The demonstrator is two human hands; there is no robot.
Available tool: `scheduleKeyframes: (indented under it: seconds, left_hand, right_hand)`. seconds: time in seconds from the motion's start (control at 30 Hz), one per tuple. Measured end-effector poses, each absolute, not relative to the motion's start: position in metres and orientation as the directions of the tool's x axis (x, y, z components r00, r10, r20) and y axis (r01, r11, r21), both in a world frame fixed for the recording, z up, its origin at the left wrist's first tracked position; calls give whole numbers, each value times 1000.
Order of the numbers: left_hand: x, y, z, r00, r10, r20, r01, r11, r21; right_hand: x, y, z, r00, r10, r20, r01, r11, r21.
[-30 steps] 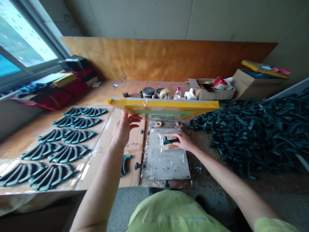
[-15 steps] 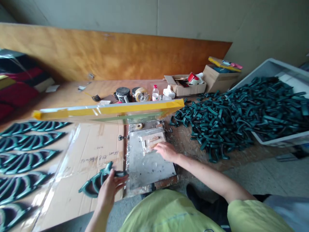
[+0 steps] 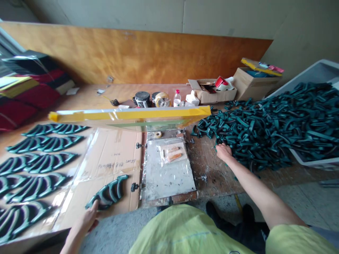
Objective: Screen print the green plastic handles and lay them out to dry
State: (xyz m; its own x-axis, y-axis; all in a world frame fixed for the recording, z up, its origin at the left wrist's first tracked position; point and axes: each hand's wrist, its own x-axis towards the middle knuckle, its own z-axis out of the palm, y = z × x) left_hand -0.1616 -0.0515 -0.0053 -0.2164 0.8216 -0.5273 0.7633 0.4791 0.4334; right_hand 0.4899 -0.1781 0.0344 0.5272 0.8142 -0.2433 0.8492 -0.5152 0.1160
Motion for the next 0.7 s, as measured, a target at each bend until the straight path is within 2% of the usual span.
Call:
scheduleKeyframes:
  seconds: [0.07, 0.13, 0.2, 0.23, 0.3, 0.37, 0.47, 0.57, 0.7]
  left_hand:
    - [-159, -40, 15, -238, 801, -549, 776, 497, 389]
    - [-143, -24, 41, -189, 832, -521, 750, 465, 470]
    - [-111, -7, 73, -124, 921, -369, 643, 358, 678]
    - [-90, 0, 90, -70, 956, -286, 574, 273, 772]
    - [-43, 13, 125, 5, 993, -118, 385, 107, 917]
    - [0, 23, 158, 78, 996, 33, 203, -49, 978]
    - [43, 35, 193, 49, 983, 177, 18, -178, 984]
    - [59, 41, 207, 44, 977, 207, -18, -207, 978]
    - [54, 35, 204, 83, 979, 188, -8, -188, 982]
  right_hand:
    - [497, -171, 46, 579, 785, -221, 802, -597, -18]
    - [491, -159, 55, 565, 798, -208, 739, -602, -302]
    - [466, -142, 58, 434, 887, -160, 665, -434, -608]
    - [448, -132, 57, 337, 936, -105, 627, -306, -716]
    - [407, -113, 51, 122, 992, 23, 589, -54, -806]
    - [370, -95, 43, -53, 991, 121, 639, 127, -759]
    - [339, -80, 33, -168, 970, 173, 781, 238, -577]
    - [329, -78, 31, -209, 959, 191, 867, 272, -418]
    - [319, -88, 38, -220, 959, 181, 927, 263, -267]
